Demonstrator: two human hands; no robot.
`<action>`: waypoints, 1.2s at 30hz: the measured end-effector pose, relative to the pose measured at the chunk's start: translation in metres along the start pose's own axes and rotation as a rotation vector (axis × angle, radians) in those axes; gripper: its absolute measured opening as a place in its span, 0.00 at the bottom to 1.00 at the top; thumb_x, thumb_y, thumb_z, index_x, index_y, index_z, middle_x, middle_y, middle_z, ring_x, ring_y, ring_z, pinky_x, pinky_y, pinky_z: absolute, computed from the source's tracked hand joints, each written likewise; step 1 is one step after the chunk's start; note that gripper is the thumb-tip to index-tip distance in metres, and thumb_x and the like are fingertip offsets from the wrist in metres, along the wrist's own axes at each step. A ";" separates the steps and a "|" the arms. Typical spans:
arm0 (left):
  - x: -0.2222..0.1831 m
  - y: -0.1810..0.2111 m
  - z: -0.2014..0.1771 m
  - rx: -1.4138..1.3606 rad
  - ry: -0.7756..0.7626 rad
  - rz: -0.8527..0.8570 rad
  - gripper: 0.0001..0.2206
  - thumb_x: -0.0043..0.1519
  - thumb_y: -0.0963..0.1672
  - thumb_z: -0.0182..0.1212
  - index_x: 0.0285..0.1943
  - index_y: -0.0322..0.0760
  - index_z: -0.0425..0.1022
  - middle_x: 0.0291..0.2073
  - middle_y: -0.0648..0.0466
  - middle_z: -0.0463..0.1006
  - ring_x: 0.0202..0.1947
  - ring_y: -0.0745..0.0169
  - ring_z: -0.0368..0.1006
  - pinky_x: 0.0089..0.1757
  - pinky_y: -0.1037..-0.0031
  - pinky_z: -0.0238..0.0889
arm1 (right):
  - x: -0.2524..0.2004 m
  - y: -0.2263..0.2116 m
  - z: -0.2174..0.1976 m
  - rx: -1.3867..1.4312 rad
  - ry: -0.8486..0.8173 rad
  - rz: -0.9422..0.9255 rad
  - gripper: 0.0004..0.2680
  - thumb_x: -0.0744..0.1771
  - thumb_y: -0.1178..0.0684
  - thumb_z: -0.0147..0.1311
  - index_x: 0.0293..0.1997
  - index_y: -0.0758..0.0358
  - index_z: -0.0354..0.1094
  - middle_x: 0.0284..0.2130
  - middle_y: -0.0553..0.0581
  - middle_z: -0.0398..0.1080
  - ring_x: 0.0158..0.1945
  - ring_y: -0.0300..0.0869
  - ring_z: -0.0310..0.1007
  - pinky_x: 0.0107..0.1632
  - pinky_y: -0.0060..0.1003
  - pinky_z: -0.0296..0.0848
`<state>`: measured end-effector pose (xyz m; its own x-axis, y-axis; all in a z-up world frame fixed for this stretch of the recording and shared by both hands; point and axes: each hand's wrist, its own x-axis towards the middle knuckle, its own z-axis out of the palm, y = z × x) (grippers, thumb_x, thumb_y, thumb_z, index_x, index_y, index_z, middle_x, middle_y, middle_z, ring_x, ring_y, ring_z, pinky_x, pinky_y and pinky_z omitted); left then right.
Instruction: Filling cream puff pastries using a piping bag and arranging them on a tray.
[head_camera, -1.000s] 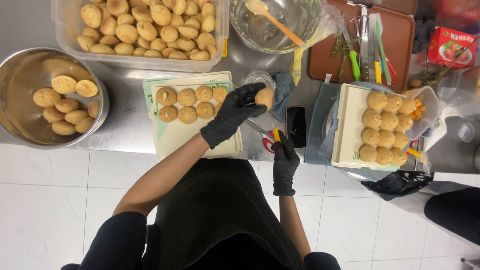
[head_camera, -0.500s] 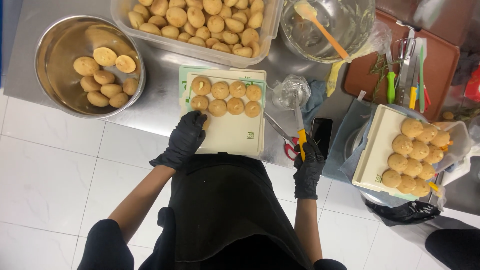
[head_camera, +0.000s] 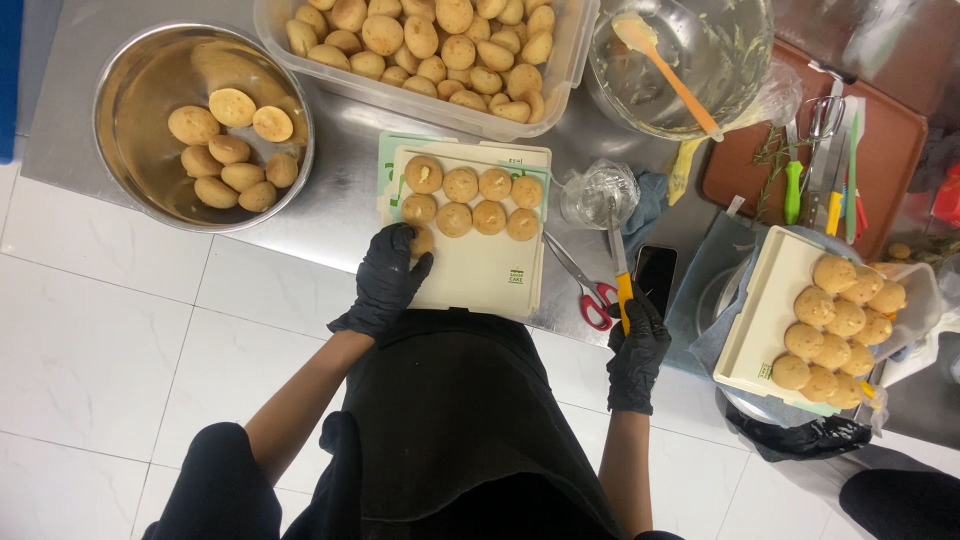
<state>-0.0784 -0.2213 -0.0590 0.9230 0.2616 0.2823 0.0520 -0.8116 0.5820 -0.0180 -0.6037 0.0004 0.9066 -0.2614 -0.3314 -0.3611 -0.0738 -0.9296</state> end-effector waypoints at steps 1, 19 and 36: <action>0.000 0.000 0.000 -0.002 -0.028 -0.017 0.22 0.56 0.44 0.72 0.56 0.29 0.71 0.51 0.42 0.75 0.49 0.44 0.73 0.45 0.60 0.72 | 0.000 -0.001 0.000 -0.015 0.007 0.018 0.16 0.67 0.48 0.59 0.59 0.63 0.72 0.31 0.56 0.77 0.18 0.32 0.62 0.20 0.26 0.61; 0.124 -0.208 -0.108 0.386 0.077 -0.244 0.29 0.52 0.47 0.76 0.63 0.38 0.72 0.58 0.43 0.73 0.58 0.38 0.68 0.53 0.56 0.67 | 0.013 -0.004 0.009 -0.136 -0.024 0.005 0.14 0.68 0.50 0.59 0.59 0.61 0.73 0.33 0.56 0.78 0.21 0.33 0.65 0.24 0.26 0.62; 0.160 -0.287 -0.090 0.706 -0.172 -0.098 0.27 0.52 0.50 0.75 0.59 0.38 0.75 0.50 0.42 0.78 0.50 0.43 0.75 0.43 0.56 0.70 | 0.048 -0.036 0.015 -0.496 -0.103 -0.208 0.12 0.69 0.54 0.56 0.59 0.64 0.72 0.34 0.55 0.78 0.33 0.32 0.76 0.35 0.29 0.71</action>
<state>0.0201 0.1003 -0.1123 0.9454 0.3114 0.0963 0.3170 -0.9472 -0.0485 0.0422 -0.5989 0.0155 0.9775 -0.0992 -0.1862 -0.2094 -0.5651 -0.7980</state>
